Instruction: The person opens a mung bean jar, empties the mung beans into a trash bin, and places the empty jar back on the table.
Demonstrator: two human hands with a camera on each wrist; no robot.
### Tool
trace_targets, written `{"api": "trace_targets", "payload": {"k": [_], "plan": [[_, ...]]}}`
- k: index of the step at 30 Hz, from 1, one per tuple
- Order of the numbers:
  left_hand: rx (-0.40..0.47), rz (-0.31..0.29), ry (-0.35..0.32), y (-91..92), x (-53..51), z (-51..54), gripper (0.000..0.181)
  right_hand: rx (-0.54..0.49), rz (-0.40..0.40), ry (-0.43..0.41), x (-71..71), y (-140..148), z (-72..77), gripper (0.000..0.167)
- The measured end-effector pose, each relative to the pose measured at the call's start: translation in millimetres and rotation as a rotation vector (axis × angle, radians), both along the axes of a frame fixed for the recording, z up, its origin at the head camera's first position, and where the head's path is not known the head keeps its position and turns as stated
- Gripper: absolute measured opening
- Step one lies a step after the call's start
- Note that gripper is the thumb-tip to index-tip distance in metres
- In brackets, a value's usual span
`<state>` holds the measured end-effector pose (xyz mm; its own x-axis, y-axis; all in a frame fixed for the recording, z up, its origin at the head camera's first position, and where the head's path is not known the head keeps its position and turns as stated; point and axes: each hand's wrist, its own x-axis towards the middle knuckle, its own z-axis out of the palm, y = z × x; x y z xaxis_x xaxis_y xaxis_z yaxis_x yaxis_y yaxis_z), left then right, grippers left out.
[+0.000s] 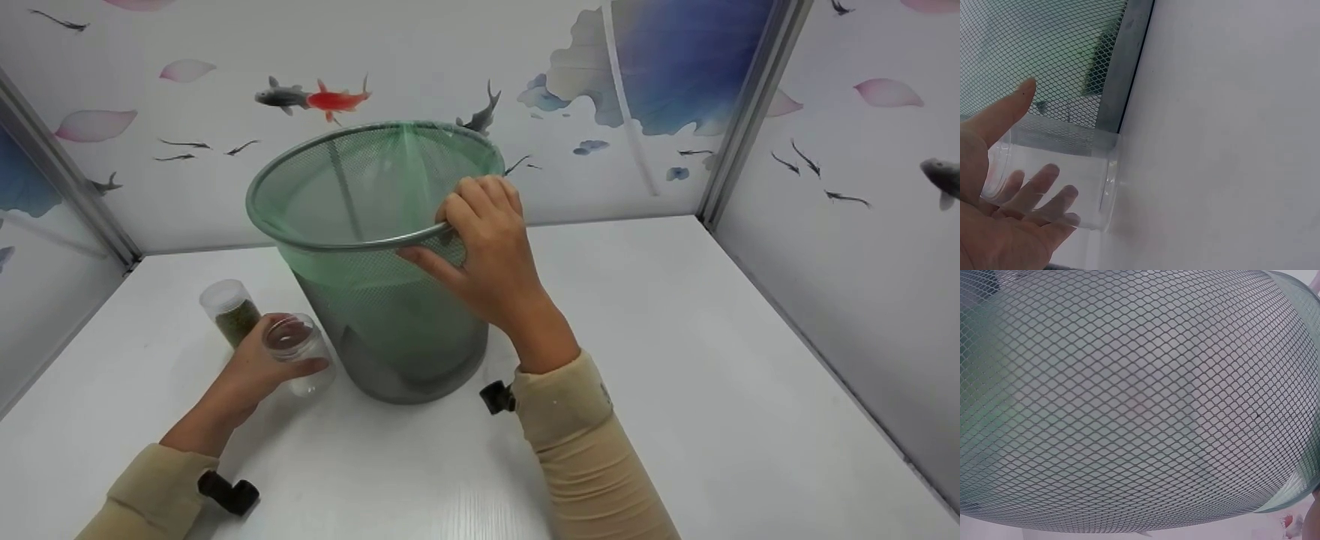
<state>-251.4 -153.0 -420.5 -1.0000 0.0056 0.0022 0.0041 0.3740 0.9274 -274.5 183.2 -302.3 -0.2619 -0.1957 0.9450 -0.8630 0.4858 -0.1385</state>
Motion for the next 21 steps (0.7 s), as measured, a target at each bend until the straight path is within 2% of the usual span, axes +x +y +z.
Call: {"api": "trace_targets", "payload": {"k": [13, 18, 21], "plan": [[-0.023, -0.040, 0.003, -4.6, 1.6, 2.8, 0.078, 0.004, 0.001, -0.005, 0.7, -1, 1.2, 0.061], [0.003, -0.059, -0.011, -6.2, 2.8, 10.2, 0.086, 0.002, 0.006, -0.003, 0.7, -1, 0.9, 0.060], [0.008, -0.061, 0.007, -6.9, 4.6, 19.1, 0.090, 0.001, 0.005, -0.004, 0.5, -1, 0.8, 0.061]]}}
